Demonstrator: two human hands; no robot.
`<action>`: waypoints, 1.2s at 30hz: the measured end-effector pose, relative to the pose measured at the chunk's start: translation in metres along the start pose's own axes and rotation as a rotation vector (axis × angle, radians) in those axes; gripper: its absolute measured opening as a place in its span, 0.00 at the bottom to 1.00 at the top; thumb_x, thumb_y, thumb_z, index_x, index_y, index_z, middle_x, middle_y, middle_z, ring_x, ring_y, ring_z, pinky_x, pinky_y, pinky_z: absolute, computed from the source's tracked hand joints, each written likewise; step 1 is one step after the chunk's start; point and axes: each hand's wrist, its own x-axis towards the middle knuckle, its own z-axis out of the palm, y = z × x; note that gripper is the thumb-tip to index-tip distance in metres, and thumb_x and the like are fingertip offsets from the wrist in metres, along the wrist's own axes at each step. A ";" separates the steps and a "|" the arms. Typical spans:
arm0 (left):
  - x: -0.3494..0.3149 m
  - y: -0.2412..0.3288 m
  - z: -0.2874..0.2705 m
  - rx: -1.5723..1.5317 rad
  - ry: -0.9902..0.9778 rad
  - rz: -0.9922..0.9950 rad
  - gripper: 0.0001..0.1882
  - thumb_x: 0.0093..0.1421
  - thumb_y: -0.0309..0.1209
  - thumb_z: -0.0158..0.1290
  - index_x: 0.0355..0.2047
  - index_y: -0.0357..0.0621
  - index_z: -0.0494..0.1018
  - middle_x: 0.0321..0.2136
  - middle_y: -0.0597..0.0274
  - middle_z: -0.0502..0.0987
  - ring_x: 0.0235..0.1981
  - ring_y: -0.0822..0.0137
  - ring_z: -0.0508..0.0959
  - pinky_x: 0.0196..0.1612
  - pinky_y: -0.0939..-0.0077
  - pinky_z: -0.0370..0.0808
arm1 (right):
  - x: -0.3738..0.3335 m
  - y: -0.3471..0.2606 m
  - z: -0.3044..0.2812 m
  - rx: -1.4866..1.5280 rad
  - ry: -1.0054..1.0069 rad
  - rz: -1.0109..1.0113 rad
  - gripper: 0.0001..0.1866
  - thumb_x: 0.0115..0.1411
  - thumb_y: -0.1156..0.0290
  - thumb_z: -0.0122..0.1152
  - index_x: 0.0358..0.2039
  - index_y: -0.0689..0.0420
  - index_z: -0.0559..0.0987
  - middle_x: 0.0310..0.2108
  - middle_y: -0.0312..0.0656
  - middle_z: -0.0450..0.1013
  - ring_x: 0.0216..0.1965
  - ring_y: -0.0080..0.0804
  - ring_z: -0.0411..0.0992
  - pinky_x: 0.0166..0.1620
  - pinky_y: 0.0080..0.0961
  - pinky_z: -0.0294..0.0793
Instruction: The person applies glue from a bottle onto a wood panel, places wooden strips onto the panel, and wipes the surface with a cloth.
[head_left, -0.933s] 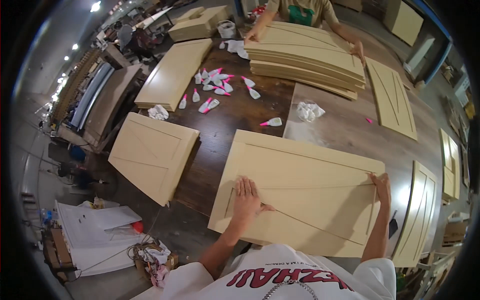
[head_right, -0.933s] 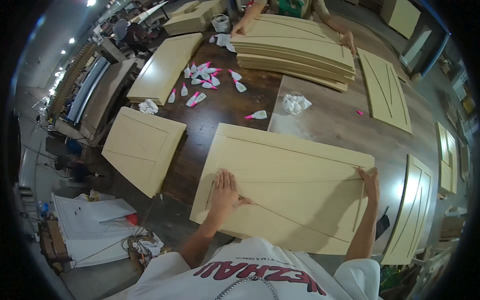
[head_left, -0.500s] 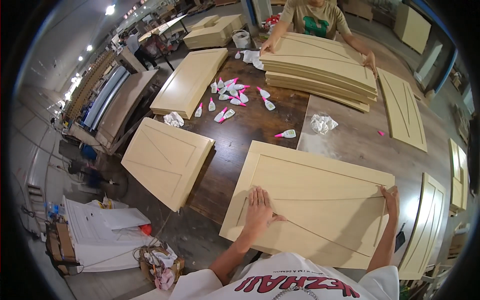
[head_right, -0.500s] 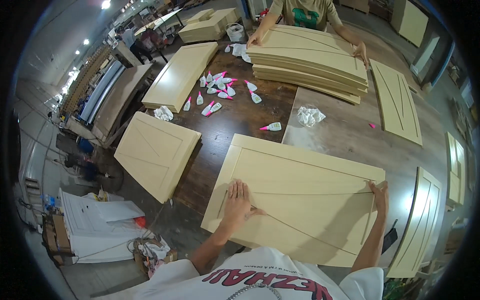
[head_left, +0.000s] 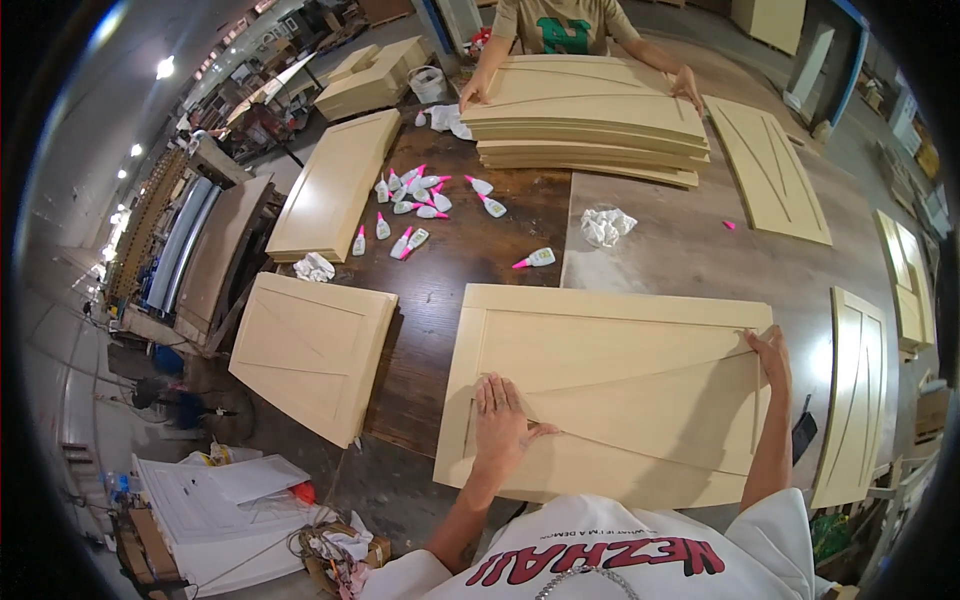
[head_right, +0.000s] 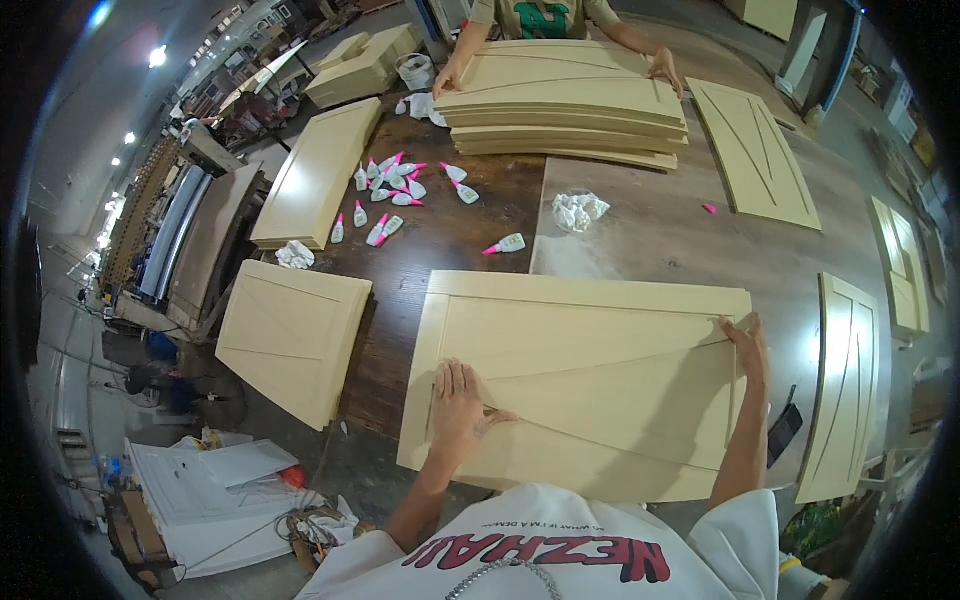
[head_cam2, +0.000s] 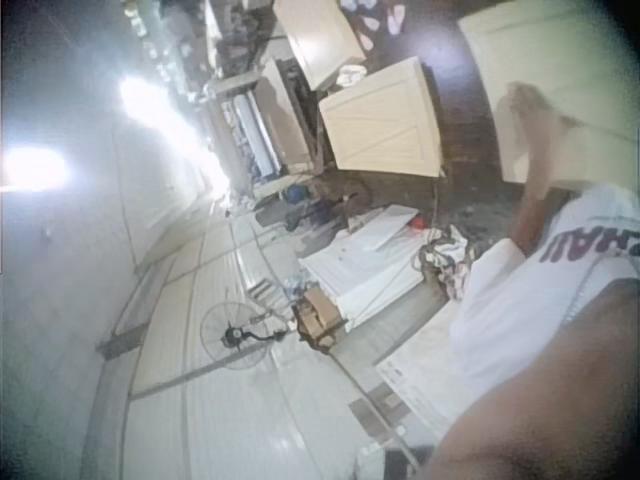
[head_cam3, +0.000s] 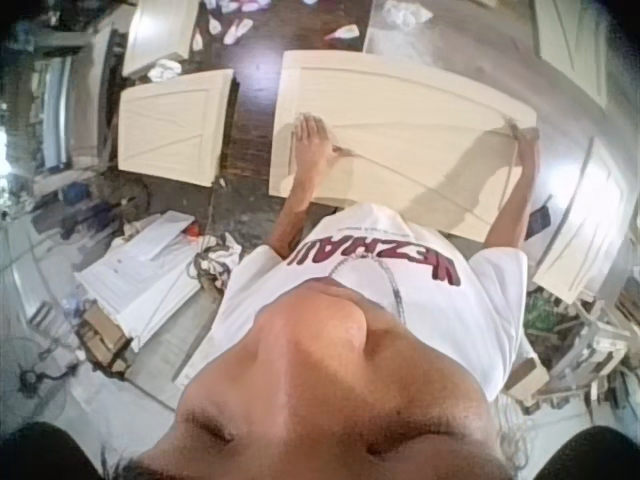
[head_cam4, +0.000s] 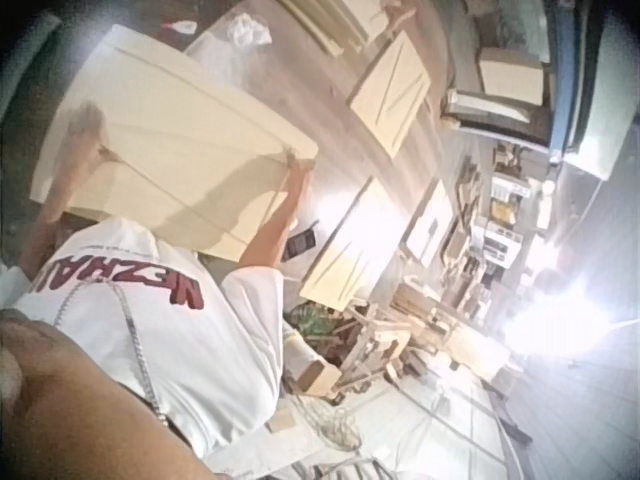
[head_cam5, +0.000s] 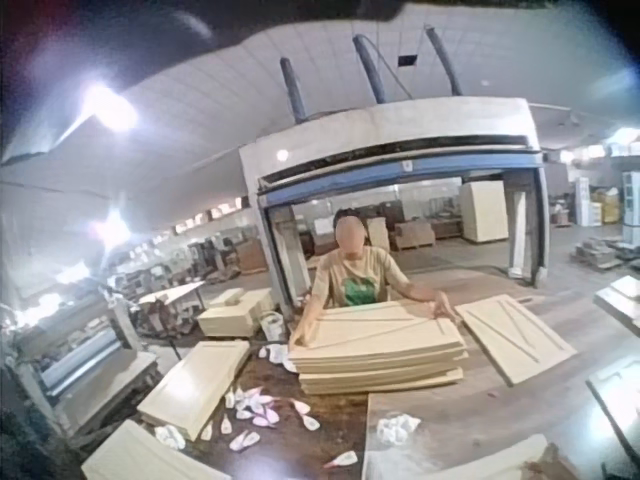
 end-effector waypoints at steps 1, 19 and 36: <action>-0.002 -0.001 0.001 -0.012 0.000 -0.019 0.65 0.46 0.73 0.46 0.59 0.14 0.55 0.60 0.19 0.55 0.66 0.36 0.55 0.69 0.50 0.46 | -0.001 -0.001 0.002 -0.013 -0.003 0.007 0.38 0.51 0.51 0.71 0.52 0.64 0.68 0.40 0.54 0.76 0.39 0.41 0.77 0.41 0.34 0.75; 0.006 0.005 -0.007 -0.075 -0.060 -0.038 0.66 0.44 0.73 0.49 0.60 0.16 0.55 0.62 0.25 0.56 0.67 0.38 0.52 0.70 0.51 0.45 | 0.041 0.071 0.000 -0.063 0.157 -0.035 0.28 0.53 0.55 0.70 0.47 0.62 0.74 0.36 0.43 0.77 0.35 0.31 0.76 0.38 0.29 0.76; 0.005 -0.003 -0.002 0.016 -0.034 -0.044 0.65 0.44 0.74 0.49 0.59 0.17 0.57 0.62 0.27 0.57 0.67 0.41 0.53 0.70 0.55 0.46 | 0.019 0.023 0.002 0.086 0.032 -0.020 0.28 0.53 0.60 0.72 0.47 0.65 0.74 0.35 0.47 0.77 0.32 0.34 0.77 0.34 0.30 0.77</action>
